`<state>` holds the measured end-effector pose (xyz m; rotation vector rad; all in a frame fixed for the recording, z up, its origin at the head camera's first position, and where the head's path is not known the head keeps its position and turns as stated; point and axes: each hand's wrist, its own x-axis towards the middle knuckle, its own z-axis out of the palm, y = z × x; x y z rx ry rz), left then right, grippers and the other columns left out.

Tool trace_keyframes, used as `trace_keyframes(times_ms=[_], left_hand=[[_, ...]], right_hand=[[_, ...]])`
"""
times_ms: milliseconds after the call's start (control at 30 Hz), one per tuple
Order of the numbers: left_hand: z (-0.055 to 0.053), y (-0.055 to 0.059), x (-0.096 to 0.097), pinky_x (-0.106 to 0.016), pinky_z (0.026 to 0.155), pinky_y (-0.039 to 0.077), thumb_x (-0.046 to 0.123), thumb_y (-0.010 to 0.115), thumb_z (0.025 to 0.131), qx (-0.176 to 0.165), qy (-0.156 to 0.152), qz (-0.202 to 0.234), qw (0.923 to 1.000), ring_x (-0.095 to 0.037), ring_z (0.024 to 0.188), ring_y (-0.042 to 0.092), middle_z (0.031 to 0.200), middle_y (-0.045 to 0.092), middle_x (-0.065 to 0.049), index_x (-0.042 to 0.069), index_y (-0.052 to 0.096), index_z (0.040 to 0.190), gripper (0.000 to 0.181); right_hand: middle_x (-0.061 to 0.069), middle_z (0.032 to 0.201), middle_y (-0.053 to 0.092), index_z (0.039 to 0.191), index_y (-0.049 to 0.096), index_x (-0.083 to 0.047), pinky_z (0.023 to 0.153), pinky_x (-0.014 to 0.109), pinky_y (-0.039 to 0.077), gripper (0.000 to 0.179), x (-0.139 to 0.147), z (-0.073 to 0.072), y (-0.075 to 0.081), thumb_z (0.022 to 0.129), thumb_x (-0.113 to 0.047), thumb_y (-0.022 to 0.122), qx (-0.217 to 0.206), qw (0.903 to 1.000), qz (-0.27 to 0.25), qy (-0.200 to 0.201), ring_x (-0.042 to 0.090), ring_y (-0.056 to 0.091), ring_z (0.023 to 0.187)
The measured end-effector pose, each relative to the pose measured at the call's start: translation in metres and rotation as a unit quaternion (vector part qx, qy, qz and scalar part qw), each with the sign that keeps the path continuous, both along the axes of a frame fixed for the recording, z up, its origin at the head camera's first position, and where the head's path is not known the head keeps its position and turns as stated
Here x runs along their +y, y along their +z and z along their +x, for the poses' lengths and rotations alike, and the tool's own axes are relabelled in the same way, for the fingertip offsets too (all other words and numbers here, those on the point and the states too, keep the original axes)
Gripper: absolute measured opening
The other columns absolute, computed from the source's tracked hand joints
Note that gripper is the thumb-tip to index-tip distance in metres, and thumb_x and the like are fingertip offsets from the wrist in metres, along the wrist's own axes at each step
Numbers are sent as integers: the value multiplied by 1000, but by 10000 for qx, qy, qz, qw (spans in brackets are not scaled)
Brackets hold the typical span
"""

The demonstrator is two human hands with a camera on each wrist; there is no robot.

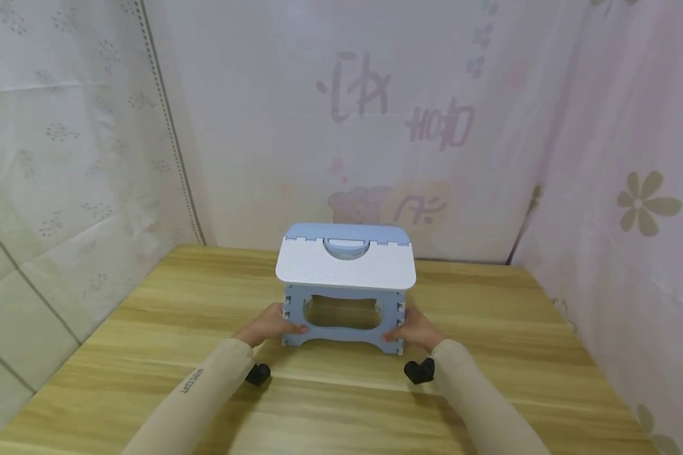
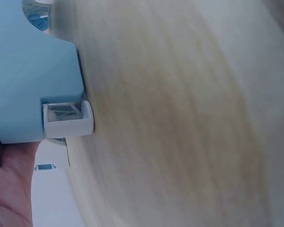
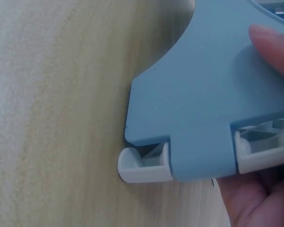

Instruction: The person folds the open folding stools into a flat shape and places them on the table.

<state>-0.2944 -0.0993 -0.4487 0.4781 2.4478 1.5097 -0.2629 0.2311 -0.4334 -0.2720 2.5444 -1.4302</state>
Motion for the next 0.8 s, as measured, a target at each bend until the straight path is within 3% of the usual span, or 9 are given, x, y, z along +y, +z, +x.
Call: trace_keyframes(times_ms=[200,800], left_hand=[[2,4,1,-40,86,49,11,81,76,-64,11,-70,10000,-21,95,62,106,69,-12,-3,65,113,43],[0,-1,0,-43,88,48,10,81,76,-83,-26,-46,10000,-25,98,63,109,68,-14,-4,64,115,45]], right_hand=[[34,130,49,133,38,19,99,54,39,75,1,0,2,75,-5,78,-41,9999,-100,102,46,50,118],[35,130,49,133,38,20,100,54,39,74,1,-2,-1,75,-3,78,-100,9999,-104,84,46,51,117]])
